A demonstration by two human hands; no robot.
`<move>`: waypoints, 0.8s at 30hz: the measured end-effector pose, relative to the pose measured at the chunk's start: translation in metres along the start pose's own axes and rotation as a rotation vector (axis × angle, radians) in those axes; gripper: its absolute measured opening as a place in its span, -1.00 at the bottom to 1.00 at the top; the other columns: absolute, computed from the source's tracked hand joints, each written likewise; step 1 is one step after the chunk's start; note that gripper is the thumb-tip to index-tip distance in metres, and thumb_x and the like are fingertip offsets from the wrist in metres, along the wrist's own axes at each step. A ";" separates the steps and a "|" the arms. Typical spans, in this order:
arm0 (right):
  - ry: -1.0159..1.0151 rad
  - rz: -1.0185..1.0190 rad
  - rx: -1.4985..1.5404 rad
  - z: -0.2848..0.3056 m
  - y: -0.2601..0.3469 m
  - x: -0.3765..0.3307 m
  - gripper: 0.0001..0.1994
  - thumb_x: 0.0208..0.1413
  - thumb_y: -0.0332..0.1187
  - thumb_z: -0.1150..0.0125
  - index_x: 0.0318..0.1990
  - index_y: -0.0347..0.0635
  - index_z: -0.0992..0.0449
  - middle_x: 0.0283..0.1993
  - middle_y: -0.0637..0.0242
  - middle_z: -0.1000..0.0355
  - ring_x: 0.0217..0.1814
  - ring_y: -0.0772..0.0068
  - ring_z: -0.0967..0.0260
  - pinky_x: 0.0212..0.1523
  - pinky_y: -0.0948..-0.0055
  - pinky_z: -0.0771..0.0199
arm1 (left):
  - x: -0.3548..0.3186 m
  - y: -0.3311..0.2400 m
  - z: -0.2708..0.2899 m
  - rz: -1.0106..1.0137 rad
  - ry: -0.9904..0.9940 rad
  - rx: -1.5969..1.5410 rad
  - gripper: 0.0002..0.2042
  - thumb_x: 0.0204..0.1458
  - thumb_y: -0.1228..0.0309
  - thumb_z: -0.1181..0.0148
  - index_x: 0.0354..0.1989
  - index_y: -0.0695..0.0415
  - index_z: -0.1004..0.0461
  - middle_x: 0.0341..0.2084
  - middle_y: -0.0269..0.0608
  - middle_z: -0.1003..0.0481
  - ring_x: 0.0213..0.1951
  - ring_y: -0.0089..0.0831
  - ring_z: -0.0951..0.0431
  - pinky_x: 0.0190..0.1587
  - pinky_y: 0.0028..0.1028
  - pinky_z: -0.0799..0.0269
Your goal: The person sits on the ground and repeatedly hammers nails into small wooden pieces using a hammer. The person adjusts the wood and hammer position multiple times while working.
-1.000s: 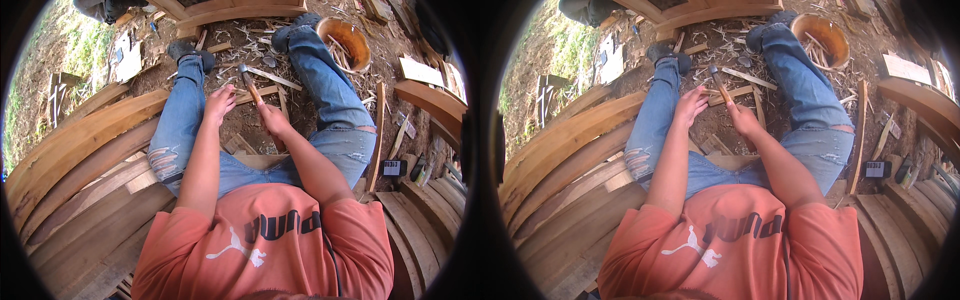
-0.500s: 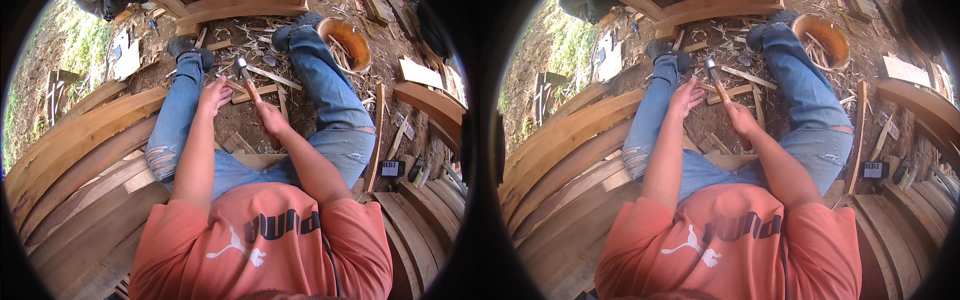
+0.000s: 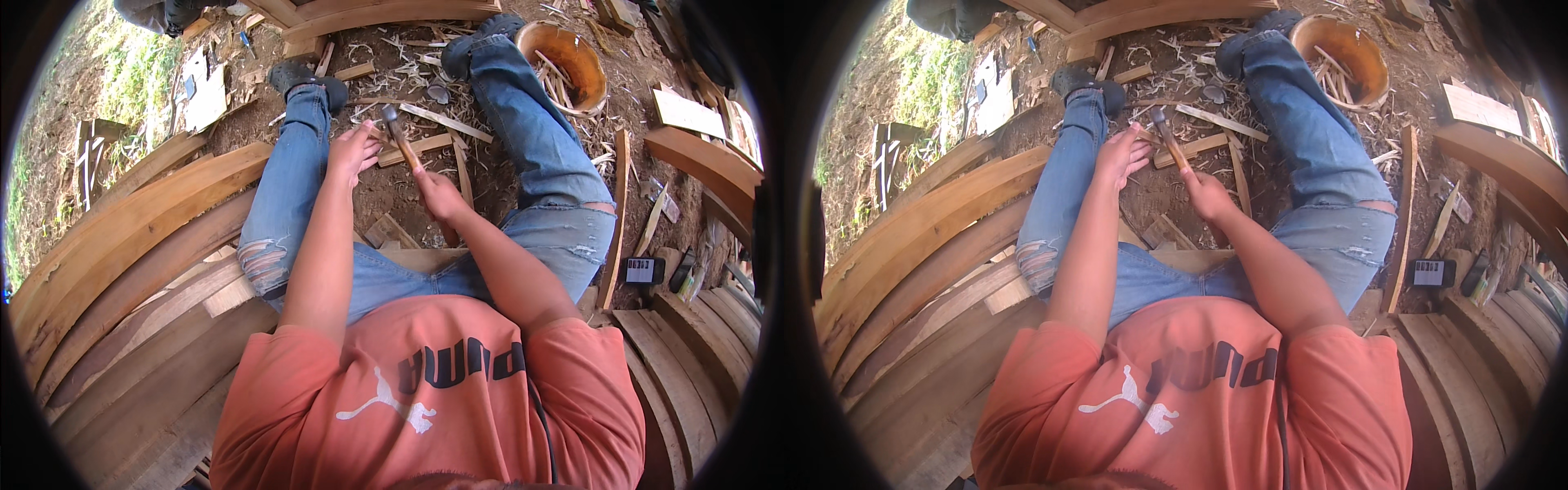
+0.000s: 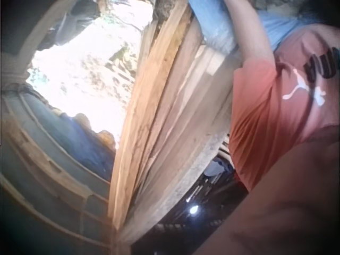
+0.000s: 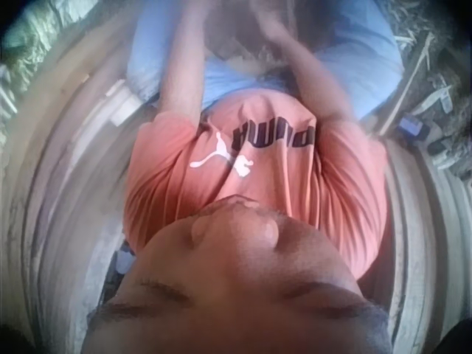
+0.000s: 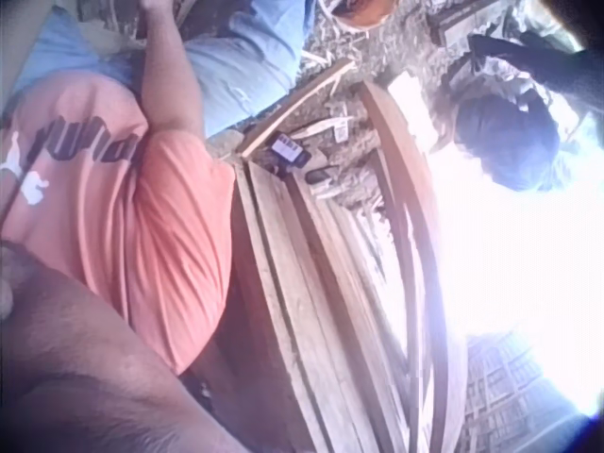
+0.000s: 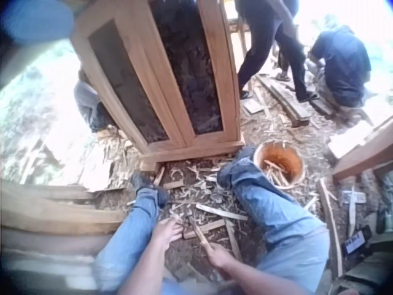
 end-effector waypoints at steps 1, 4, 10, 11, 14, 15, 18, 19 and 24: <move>-0.017 -0.044 -0.054 0.002 -0.011 0.006 -0.44 0.48 0.20 0.08 -0.33 -0.14 -0.35 -0.55 0.36 -0.28 -0.66 0.46 -0.26 -0.65 0.35 -0.29 | 0.000 -0.001 0.000 0.002 0.006 0.006 -0.37 0.34 -0.01 -0.23 0.36 0.25 -0.36 0.29 0.28 -0.44 0.32 0.06 -0.49 0.28 -0.02 -0.49; -0.040 -0.085 -0.083 0.008 -0.037 0.024 -0.45 0.48 0.19 0.09 -0.32 -0.14 -0.36 -0.55 0.36 -0.28 -0.67 0.45 -0.25 -0.65 0.34 -0.29 | -0.001 0.000 0.005 0.027 -0.010 -0.009 -0.38 0.34 -0.01 -0.23 0.35 0.23 -0.37 0.29 0.25 -0.44 0.33 0.05 -0.48 0.29 0.00 -0.47; 0.115 0.154 0.351 0.011 0.032 -0.008 -0.48 0.51 0.16 0.16 -0.30 -0.12 -0.35 -0.55 0.38 -0.25 -0.66 0.46 -0.19 -0.63 0.35 -0.25 | 0.000 0.003 0.003 0.024 0.021 -0.029 -0.35 0.32 -0.04 -0.25 0.38 0.21 -0.35 0.35 0.27 -0.37 0.39 0.05 -0.41 0.35 0.04 -0.40; 0.111 0.182 0.365 0.012 0.030 -0.007 -0.47 0.51 0.16 0.16 -0.30 -0.12 -0.35 -0.56 0.37 -0.26 -0.66 0.46 -0.19 -0.63 0.35 -0.25 | 0.000 0.003 0.003 0.028 0.020 -0.028 -0.34 0.31 -0.05 -0.26 0.38 0.21 -0.35 0.35 0.26 -0.37 0.39 0.05 -0.41 0.35 0.04 -0.40; 0.045 -0.082 0.085 0.004 0.013 -0.002 -0.47 0.51 0.17 0.14 -0.31 -0.12 -0.35 -0.57 0.36 -0.27 -0.66 0.45 -0.20 -0.64 0.34 -0.24 | 0.000 0.005 0.006 0.034 0.028 -0.025 -0.33 0.30 -0.06 -0.26 0.38 0.21 -0.35 0.35 0.25 -0.38 0.38 0.03 -0.43 0.33 0.04 -0.43; 0.032 -0.086 0.081 0.002 0.007 -0.002 -0.47 0.50 0.18 0.12 -0.33 -0.11 -0.35 -0.58 0.36 -0.27 -0.67 0.45 -0.19 -0.65 0.33 -0.23 | 0.001 0.007 0.010 0.033 0.033 -0.025 -0.33 0.30 -0.06 -0.26 0.37 0.21 -0.36 0.34 0.23 -0.39 0.37 0.02 -0.44 0.31 0.03 -0.44; 0.047 -0.081 0.122 0.004 0.008 -0.001 -0.45 0.49 0.16 0.08 -0.30 -0.20 -0.43 -0.57 0.37 -0.29 -0.64 0.43 -0.26 -0.61 0.32 -0.28 | 0.002 0.008 0.012 0.028 0.035 -0.023 -0.35 0.31 -0.06 -0.26 0.35 0.20 -0.37 0.32 0.21 -0.41 0.35 0.00 -0.46 0.29 0.01 -0.46; 0.042 -0.051 0.141 0.005 0.011 -0.003 -0.45 0.49 0.15 0.08 -0.31 -0.19 -0.42 -0.57 0.37 -0.28 -0.64 0.43 -0.25 -0.61 0.32 -0.28 | 0.003 0.008 0.012 0.026 0.032 -0.022 -0.35 0.31 -0.06 -0.25 0.34 0.20 -0.38 0.32 0.21 -0.41 0.35 -0.01 -0.46 0.29 0.00 -0.46; 0.080 0.162 0.279 0.007 0.018 -0.003 -0.47 0.50 0.18 0.11 -0.32 -0.11 -0.34 -0.57 0.39 -0.24 -0.67 0.45 -0.18 -0.62 0.37 -0.26 | 0.000 0.003 0.006 0.039 0.021 -0.017 -0.37 0.31 -0.07 -0.24 0.31 0.21 -0.39 0.35 0.22 -0.39 0.37 0.02 -0.43 0.32 0.02 -0.42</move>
Point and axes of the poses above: each hand's wrist, its own x-axis towards the middle knuckle, its own z-axis out of the back of the hand, y = z × x, the point moved 1 cm from there along x, towards the middle knuckle
